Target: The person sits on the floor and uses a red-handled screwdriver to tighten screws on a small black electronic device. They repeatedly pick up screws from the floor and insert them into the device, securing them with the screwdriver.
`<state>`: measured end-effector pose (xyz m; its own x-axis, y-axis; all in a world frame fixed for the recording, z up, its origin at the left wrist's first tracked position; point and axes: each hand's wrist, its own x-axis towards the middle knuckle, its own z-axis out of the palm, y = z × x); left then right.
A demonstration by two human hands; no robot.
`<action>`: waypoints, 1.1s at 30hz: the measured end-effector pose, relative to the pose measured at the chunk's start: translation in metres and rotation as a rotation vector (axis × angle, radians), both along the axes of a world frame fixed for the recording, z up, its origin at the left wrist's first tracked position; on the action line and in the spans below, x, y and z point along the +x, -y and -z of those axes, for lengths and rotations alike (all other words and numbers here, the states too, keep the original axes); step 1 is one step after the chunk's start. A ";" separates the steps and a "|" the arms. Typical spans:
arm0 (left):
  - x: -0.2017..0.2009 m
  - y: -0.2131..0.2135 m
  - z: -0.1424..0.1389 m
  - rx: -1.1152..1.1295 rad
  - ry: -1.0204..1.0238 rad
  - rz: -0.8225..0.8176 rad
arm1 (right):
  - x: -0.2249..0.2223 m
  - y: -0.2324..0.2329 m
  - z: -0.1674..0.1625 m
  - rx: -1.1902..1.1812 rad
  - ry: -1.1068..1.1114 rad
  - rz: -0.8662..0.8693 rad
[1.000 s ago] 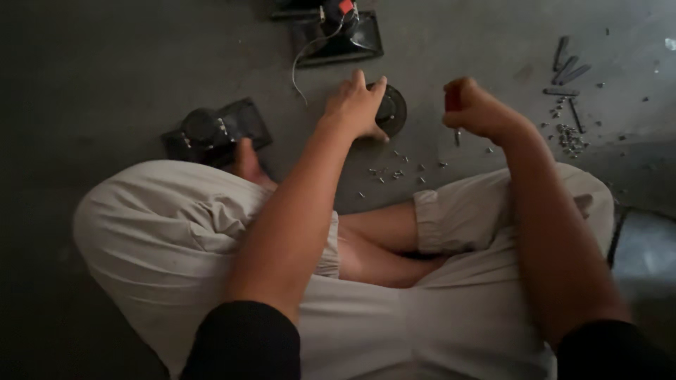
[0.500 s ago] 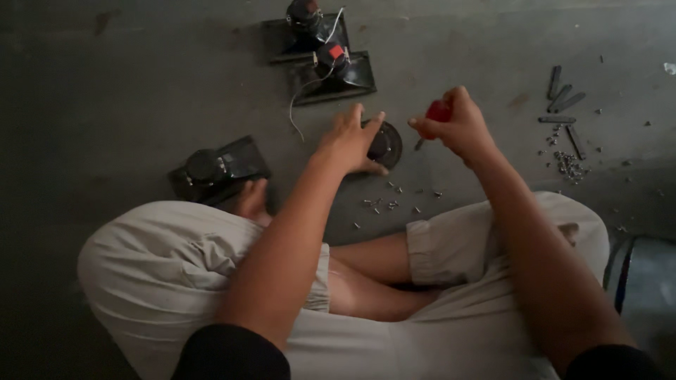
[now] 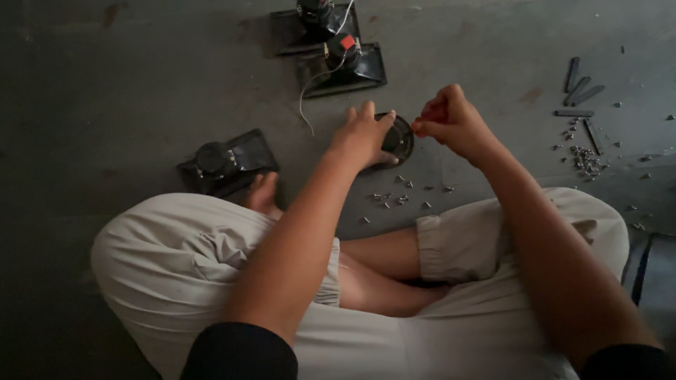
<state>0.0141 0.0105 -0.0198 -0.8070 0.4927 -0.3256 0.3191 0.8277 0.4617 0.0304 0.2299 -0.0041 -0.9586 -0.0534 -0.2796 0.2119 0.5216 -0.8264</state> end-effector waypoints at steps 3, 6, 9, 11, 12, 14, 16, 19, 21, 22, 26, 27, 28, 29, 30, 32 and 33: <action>0.001 0.000 -0.001 0.010 -0.006 -0.007 | 0.000 0.000 0.002 -0.002 0.009 -0.016; 0.001 0.000 -0.002 0.024 -0.007 -0.015 | -0.001 -0.001 0.005 -0.066 -0.025 -0.033; 0.001 -0.001 -0.004 0.006 0.015 -0.022 | -0.002 -0.004 0.007 -0.011 -0.003 -0.028; 0.000 -0.001 -0.004 0.002 0.000 -0.019 | -0.002 -0.004 0.008 -0.063 -0.014 -0.035; 0.000 -0.002 -0.005 -0.001 0.012 -0.019 | -0.001 -0.004 0.008 -0.088 -0.020 -0.040; -0.001 -0.003 -0.005 -0.004 0.032 -0.016 | -0.001 -0.002 0.008 -0.065 -0.021 -0.049; -0.001 -0.003 -0.005 0.002 0.026 -0.018 | 0.001 0.001 0.004 -0.040 -0.029 -0.056; -0.001 -0.002 -0.005 0.005 0.030 -0.018 | 0.002 0.008 -0.007 0.096 -0.115 -0.119; -0.001 -0.002 -0.005 0.006 0.036 -0.019 | 0.005 0.014 -0.017 0.328 -0.253 -0.214; -0.001 -0.003 -0.004 0.006 0.038 -0.021 | 0.008 0.018 -0.021 0.383 -0.299 -0.270; 0.000 -0.005 -0.004 0.004 0.013 -0.015 | 0.018 0.032 -0.032 0.539 -0.395 -0.386; 0.000 -0.005 -0.004 0.007 -0.002 -0.009 | 0.018 0.034 -0.033 0.565 -0.401 -0.389; 0.001 -0.006 -0.004 0.011 -0.018 -0.001 | 0.016 0.034 -0.035 0.549 -0.394 -0.405; 0.001 -0.006 -0.003 0.018 -0.035 0.006 | 0.014 0.033 -0.037 0.535 -0.386 -0.421; 0.001 -0.006 -0.003 0.022 -0.019 0.006 | 0.012 0.032 -0.039 0.524 -0.378 -0.436; 0.001 -0.006 -0.003 0.035 0.008 0.004 | 0.011 0.029 -0.043 0.620 -0.281 -0.413; 0.001 -0.006 -0.003 0.035 -0.007 0.009 | 0.010 0.029 -0.045 0.664 -0.232 -0.401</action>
